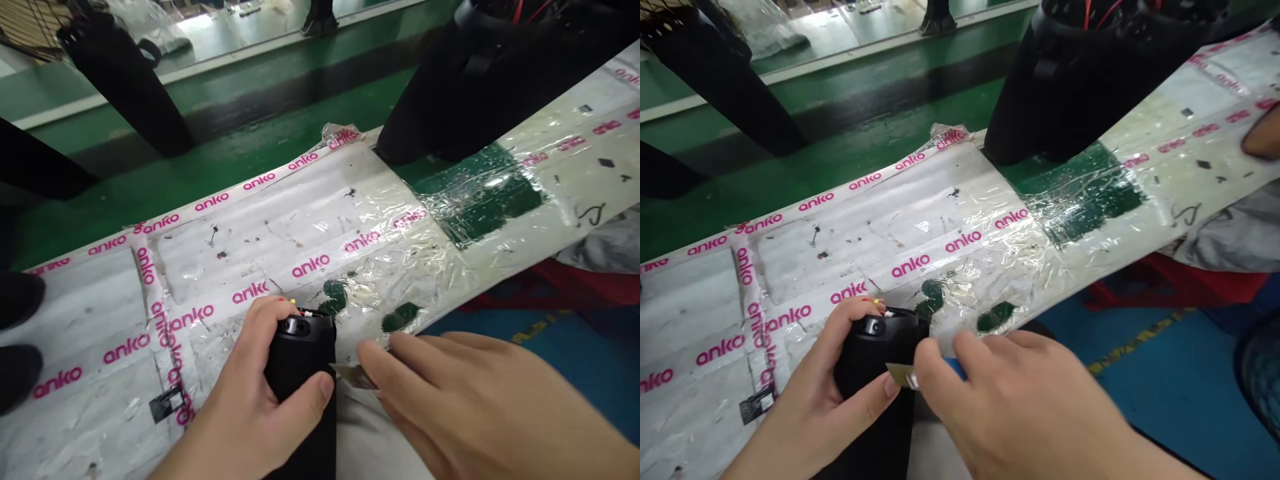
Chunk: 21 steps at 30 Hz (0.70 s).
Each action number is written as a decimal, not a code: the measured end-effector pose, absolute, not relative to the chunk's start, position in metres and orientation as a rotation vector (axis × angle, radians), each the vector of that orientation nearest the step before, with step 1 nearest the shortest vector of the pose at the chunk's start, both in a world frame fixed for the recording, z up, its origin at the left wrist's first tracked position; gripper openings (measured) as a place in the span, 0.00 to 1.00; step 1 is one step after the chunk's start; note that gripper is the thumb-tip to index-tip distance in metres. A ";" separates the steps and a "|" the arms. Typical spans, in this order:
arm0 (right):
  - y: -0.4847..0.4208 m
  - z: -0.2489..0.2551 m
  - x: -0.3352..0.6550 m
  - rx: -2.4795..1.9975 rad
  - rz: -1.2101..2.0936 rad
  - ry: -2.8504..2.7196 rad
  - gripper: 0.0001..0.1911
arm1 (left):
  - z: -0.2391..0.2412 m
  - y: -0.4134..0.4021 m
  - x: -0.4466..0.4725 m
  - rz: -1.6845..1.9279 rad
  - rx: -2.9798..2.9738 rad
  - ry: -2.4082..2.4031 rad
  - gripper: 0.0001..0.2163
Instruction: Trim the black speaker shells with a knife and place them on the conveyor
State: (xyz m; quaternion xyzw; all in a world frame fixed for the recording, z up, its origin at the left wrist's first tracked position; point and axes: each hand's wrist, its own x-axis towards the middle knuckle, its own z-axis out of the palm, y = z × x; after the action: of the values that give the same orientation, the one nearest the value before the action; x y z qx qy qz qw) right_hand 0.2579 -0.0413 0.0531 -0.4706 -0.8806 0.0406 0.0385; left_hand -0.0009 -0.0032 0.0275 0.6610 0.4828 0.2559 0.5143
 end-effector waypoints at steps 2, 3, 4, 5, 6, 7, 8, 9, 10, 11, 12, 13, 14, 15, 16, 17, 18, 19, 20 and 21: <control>-0.033 0.044 0.237 -1.434 0.175 -2.601 0.27 | 0.029 -0.003 0.000 0.626 1.564 1.160 0.22; -0.030 0.040 0.230 -1.438 0.181 -2.566 0.26 | 0.029 -0.003 0.001 0.629 1.550 1.160 0.22; -0.028 0.035 0.226 -1.453 0.172 -2.547 0.26 | 0.030 -0.003 0.001 0.632 1.534 1.160 0.22; -0.027 0.032 0.225 -1.465 0.157 -2.525 0.26 | 0.029 -0.003 0.001 0.627 1.518 1.161 0.22; -0.026 0.029 0.225 -1.472 0.160 -2.514 0.26 | 0.029 -0.003 0.001 0.616 1.502 1.164 0.22; -0.026 0.027 0.225 -1.474 0.177 -2.509 0.25 | 0.028 -0.004 0.000 0.608 1.491 1.169 0.23; -0.027 0.026 0.226 -1.477 0.188 -2.503 0.25 | 0.027 -0.004 0.000 0.603 1.484 1.177 0.23; -0.027 0.026 0.227 -1.484 0.196 -2.499 0.25 | 0.027 -0.004 0.000 0.597 1.480 1.184 0.24; -0.027 0.027 0.227 -1.494 0.203 -2.497 0.26 | 0.026 -0.005 0.000 0.590 1.479 1.185 0.24; -0.026 0.029 0.227 -1.506 0.212 -2.501 0.27 | 0.026 -0.005 0.000 0.583 1.478 1.183 0.25; -0.026 0.031 0.227 -1.513 0.220 -2.508 0.28 | 0.026 -0.005 0.000 0.575 1.476 1.177 0.25; -0.025 0.033 0.227 -1.520 0.219 -2.514 0.29 | 0.027 -0.005 0.000 0.570 1.476 1.166 0.25; -0.023 0.035 0.227 -1.520 0.221 -2.525 0.29 | 0.027 -0.005 0.000 0.566 1.476 1.156 0.25; -0.022 0.038 0.227 -1.515 0.232 -2.547 0.29 | 0.028 -0.005 0.000 0.563 1.480 1.146 0.25; -0.019 0.040 0.227 -1.512 0.241 -2.575 0.28 | 0.028 -0.004 0.000 0.555 1.486 1.141 0.25; -0.016 0.043 0.226 -1.512 0.255 -2.612 0.26 | 0.029 -0.003 0.000 0.546 1.495 1.143 0.25; -0.012 0.046 0.225 -1.518 0.282 -2.664 0.25 | 0.029 -0.002 0.000 0.538 1.508 1.149 0.25; -0.007 0.050 0.223 -1.532 0.330 -2.729 0.24 | 0.030 -0.001 0.000 0.530 1.522 1.159 0.26; -0.001 0.055 0.220 -1.549 0.396 -2.802 0.23 | 0.030 0.000 0.000 0.524 1.538 1.167 0.26; 0.005 0.061 0.217 -1.576 0.469 -2.868 0.22 | 0.030 0.001 0.000 0.523 1.558 1.172 0.26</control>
State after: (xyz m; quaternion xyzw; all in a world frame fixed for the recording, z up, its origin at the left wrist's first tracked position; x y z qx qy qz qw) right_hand 0.2170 0.0055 0.0612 -0.4750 -0.8646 0.1415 -0.0821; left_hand -0.0002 0.0007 0.0301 0.6532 0.4916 0.2194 0.5325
